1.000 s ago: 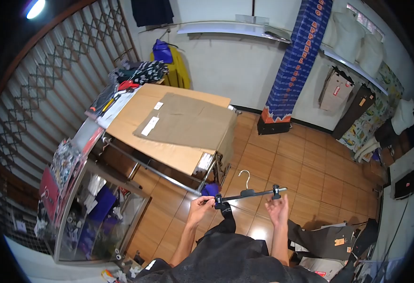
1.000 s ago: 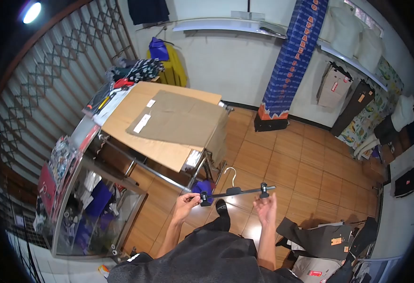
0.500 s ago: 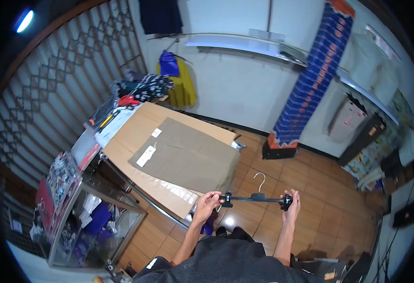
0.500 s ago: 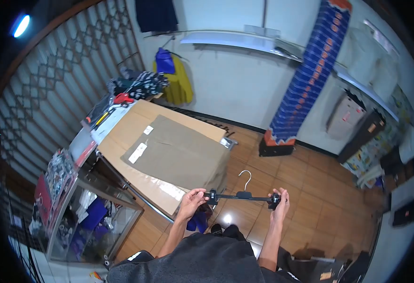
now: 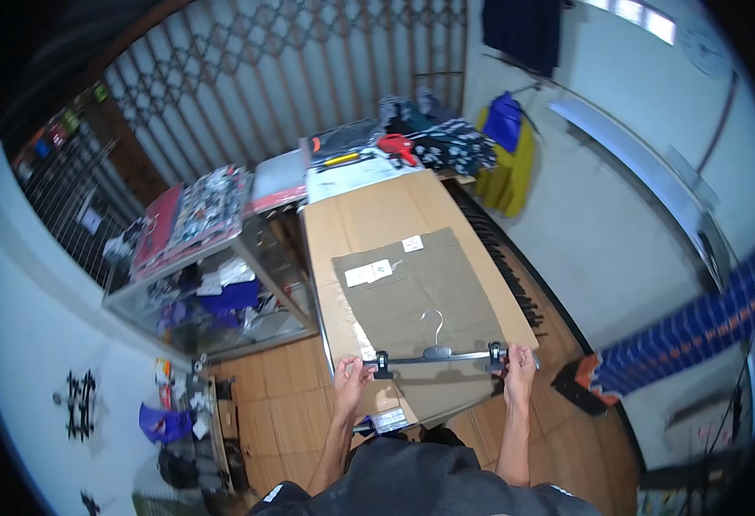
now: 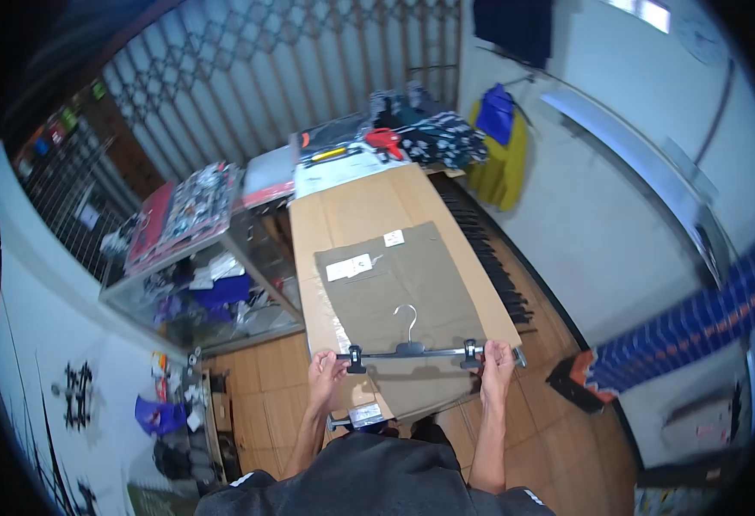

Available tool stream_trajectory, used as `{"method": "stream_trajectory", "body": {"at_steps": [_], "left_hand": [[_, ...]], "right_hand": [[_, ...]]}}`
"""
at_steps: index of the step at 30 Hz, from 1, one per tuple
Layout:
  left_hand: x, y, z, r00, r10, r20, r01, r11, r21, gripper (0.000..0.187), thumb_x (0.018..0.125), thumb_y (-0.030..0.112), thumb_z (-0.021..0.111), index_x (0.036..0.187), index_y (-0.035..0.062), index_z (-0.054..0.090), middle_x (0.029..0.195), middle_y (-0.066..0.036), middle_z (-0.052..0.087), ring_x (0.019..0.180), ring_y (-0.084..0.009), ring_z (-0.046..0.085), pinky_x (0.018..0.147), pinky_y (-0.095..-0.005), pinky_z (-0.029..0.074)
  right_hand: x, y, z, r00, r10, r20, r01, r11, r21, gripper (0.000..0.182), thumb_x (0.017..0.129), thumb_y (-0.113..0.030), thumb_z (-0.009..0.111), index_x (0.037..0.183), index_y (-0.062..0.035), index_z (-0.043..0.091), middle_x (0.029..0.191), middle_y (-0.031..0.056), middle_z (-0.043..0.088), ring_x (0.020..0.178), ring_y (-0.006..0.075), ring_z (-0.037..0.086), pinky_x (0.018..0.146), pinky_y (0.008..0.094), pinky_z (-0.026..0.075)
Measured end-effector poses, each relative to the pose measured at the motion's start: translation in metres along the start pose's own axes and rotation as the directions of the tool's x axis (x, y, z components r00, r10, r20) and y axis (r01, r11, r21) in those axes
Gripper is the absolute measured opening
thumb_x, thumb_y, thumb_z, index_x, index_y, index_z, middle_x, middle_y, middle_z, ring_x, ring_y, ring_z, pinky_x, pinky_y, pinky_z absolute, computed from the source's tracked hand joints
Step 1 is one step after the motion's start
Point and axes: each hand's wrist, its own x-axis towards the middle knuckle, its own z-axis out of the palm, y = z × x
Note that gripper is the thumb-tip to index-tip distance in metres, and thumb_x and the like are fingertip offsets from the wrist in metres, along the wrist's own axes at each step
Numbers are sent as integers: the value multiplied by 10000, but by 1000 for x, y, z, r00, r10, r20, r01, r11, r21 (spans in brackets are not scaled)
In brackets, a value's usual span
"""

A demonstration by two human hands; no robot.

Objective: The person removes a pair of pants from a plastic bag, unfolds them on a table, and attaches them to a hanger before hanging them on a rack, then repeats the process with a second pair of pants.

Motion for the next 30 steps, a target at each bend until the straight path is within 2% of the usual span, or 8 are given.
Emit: {"method": "stream_trajectory", "body": {"at_steps": [6,9,12,14,17,21,25,30], "left_hand": [[42,-8,44,921,195,-338,-175,980,90,194,1054,202,581,1081,44,470,910,-112,707,790,-138,692,612,-242,505],[86,-20,49,853,403,-332,-338,911,236,228,1039,176,604,1113,13,464,903,-118,703,772,-144,674,638,-251,516],[123,-5,67,839,454,-299,-371,881,295,292,1013,169,646,1158,-8,466,982,-147,677,844,-151,656,674,-245,520],[146,8,81,779,568,-266,-432,793,429,442,931,211,756,1204,-33,508,1067,-181,642,966,-213,637,794,-308,538],[186,32,80,751,634,-183,-250,530,810,589,820,266,845,1236,-40,561,1174,-208,597,1115,-301,586,963,-417,491],[253,32,66,718,665,-207,-167,453,876,749,729,373,882,1320,15,593,1275,-181,570,1230,-363,507,1078,-491,386],[283,37,65,740,620,-261,6,382,924,771,727,477,857,1360,106,616,1353,-129,535,1310,-348,433,1102,-503,336],[287,38,68,747,607,-270,45,359,932,792,733,496,844,1384,118,597,1370,-131,513,1312,-352,421,1103,-512,322]], "right_hand": [[103,-17,61,986,9,168,4,997,-78,200,981,-198,696,1066,-80,559,913,39,689,801,108,672,558,262,588],[152,-13,93,984,-34,175,57,990,-129,195,967,-142,706,1064,-35,575,886,71,706,763,117,686,534,254,578],[213,8,119,955,-109,276,167,966,-196,185,956,-128,713,1056,-3,619,861,87,720,742,128,690,548,244,564],[247,15,142,937,-209,278,291,911,-294,176,931,-131,736,1011,8,662,833,84,725,726,128,686,578,258,550],[298,35,174,897,-328,295,432,792,-431,181,890,-150,771,954,8,710,802,78,733,705,137,681,628,295,534],[321,36,211,902,-322,286,430,722,-542,190,846,-179,803,908,-10,742,767,38,720,702,115,646,693,281,507],[324,33,224,909,-331,255,414,639,-648,190,826,-261,807,912,-97,764,809,49,731,765,232,678,716,383,507],[322,24,228,925,-275,264,378,574,-727,214,820,-329,801,924,-143,776,902,16,734,944,256,653,831,436,491]]}}
